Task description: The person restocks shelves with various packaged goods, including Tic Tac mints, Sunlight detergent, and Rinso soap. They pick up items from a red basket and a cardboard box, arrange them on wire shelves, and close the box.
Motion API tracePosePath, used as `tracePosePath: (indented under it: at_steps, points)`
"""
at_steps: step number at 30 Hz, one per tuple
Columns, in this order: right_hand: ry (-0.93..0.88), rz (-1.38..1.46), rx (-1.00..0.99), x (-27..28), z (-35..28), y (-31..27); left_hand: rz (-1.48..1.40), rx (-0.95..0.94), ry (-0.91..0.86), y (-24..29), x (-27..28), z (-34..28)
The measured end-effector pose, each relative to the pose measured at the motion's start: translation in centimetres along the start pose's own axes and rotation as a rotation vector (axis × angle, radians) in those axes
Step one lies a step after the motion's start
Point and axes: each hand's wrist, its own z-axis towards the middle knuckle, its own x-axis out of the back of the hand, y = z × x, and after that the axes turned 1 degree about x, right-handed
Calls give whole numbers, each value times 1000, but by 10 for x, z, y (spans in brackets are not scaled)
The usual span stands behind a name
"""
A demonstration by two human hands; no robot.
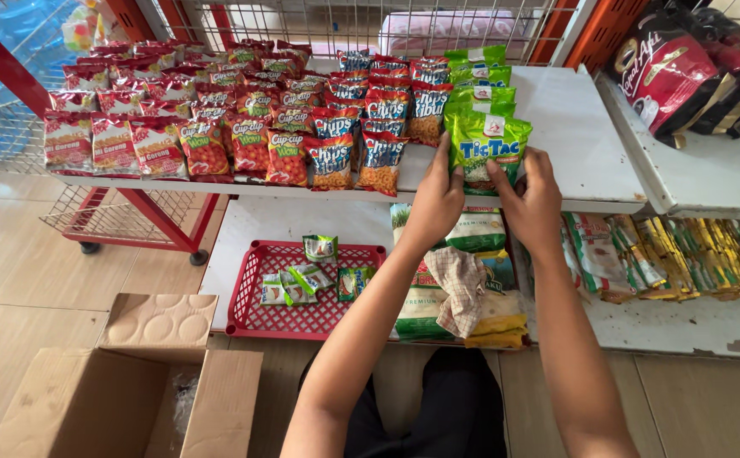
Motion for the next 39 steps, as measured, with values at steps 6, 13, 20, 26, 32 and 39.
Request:
tracePosePath:
  at_steps: [6,13,20,26,32,39]
  points:
    - [-13,2,11,1,4,2,-28,44,-34,0,-1,2]
    - [20,-6,50,-3,1,8,-34,62,-10,-1,-7,11]
    - [65,14,15,-5,-2,26,26,-172,104,36,8,-25]
    - [215,-265,247,-6,-26,29,-22,-42,33,21,69,-155]
    - [240,14,41,-80,-136,-1,217,332,205,-74,142,-264]
    - [-481,277,-143,-242,-255,19,357,624,266,-113,195,-343]
